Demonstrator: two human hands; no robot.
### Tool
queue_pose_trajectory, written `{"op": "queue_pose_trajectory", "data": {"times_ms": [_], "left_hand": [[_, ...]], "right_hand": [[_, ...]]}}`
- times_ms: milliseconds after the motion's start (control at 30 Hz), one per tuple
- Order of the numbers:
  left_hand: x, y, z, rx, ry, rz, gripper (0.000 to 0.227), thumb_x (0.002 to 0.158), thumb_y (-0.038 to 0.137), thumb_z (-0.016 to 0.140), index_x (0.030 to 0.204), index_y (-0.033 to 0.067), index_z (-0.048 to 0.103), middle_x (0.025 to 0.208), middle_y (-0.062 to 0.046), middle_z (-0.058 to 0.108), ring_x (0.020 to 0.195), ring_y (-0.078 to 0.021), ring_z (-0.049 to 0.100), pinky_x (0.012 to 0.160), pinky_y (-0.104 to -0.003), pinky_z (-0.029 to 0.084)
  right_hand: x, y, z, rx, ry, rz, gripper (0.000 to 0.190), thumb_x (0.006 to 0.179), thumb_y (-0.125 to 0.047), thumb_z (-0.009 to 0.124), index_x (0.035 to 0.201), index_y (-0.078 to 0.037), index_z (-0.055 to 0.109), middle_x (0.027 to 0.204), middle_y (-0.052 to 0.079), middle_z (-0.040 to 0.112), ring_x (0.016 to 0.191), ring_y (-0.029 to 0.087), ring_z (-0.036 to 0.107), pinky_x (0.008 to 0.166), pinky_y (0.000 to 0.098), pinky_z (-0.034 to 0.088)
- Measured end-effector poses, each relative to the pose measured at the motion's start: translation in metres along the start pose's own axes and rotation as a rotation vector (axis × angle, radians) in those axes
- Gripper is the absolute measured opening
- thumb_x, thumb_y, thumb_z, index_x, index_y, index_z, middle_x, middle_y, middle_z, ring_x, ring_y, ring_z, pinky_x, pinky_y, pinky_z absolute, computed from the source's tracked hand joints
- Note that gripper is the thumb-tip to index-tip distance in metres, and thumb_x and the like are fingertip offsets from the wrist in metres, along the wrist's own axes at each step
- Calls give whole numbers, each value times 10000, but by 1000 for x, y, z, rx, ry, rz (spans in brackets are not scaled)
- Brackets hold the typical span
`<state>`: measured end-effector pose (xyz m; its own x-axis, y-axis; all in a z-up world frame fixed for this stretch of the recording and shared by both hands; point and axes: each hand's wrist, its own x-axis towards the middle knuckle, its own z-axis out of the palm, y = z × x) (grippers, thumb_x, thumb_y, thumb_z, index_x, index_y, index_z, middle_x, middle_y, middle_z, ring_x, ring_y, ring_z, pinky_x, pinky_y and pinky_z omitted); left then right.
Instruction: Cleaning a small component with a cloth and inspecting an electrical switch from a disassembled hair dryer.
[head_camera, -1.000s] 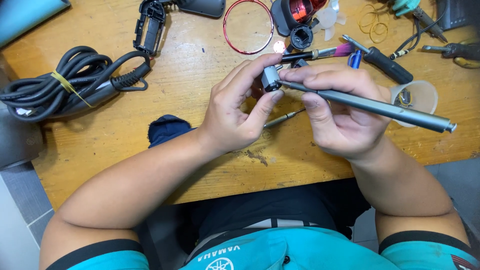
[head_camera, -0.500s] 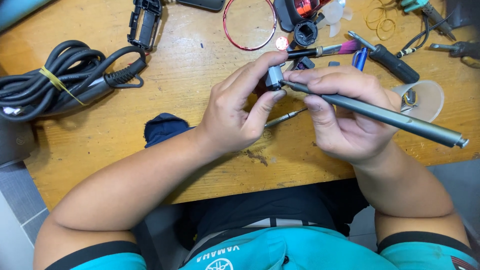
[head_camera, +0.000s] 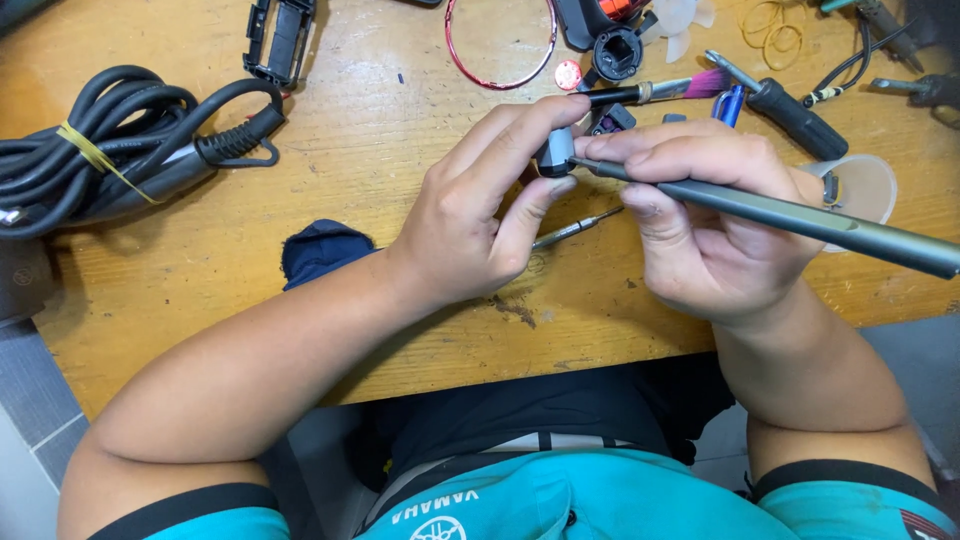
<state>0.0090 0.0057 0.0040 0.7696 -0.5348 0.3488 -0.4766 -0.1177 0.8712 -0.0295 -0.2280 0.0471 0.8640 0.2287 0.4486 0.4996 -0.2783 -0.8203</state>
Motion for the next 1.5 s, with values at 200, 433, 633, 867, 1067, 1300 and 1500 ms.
{"op": "queue_pose_trajectory", "data": {"times_ms": [200,433,633,867,1067,1300,1500], "left_hand": [[2,2,-2,-5,-16,13,398,1278,51,589,1658,-14,490,1529,-273,694,1435,-418,747,1268,-476,635],[4,4,-5,-10,-37,21,374,1286,64,564,1643,-17,488,1515,-275,685,1427,-423,736,1259,-472,616],[5,4,-6,-7,-45,37,364,1287,71,565,1632,-15,490,1483,-267,694,1370,-411,748,1207,-462,625],[5,4,-7,5,-57,41,395,1249,4,607,1623,-24,485,1461,-274,698,1324,-415,750,1175,-465,625],[6,4,-6,25,-37,55,372,1257,32,625,1603,-46,513,1498,-285,715,1386,-437,775,1240,-479,647],[7,2,-6,42,-54,73,369,1262,46,601,1602,-62,507,1516,-301,702,1421,-460,763,1271,-507,641],[5,2,-6,26,-42,74,364,1267,35,594,1606,-59,504,1486,-297,709,1379,-443,770,1230,-487,650]], "right_hand": [[-1,0,0,-18,13,4,145,1173,43,671,1239,155,607,1214,377,754,1206,510,855,1154,554,738],[-1,-4,0,-1,29,37,138,1185,29,651,1240,141,592,1223,379,748,1204,504,856,1158,559,741],[2,-6,-2,21,21,43,142,1182,24,649,1241,139,591,1233,393,751,1206,516,857,1157,563,749],[2,-7,-2,5,12,44,143,1179,24,657,1227,135,581,1223,401,758,1194,509,860,1136,553,747],[3,-8,-2,-6,17,46,156,1175,19,664,1221,148,590,1212,392,763,1189,501,859,1136,555,745],[2,-4,-4,6,-6,39,163,1166,27,667,1227,159,595,1232,387,760,1211,502,853,1149,550,739],[-6,5,-3,74,-16,18,149,1183,54,646,1288,120,563,1264,358,733,1265,495,837,1194,554,735]]}}
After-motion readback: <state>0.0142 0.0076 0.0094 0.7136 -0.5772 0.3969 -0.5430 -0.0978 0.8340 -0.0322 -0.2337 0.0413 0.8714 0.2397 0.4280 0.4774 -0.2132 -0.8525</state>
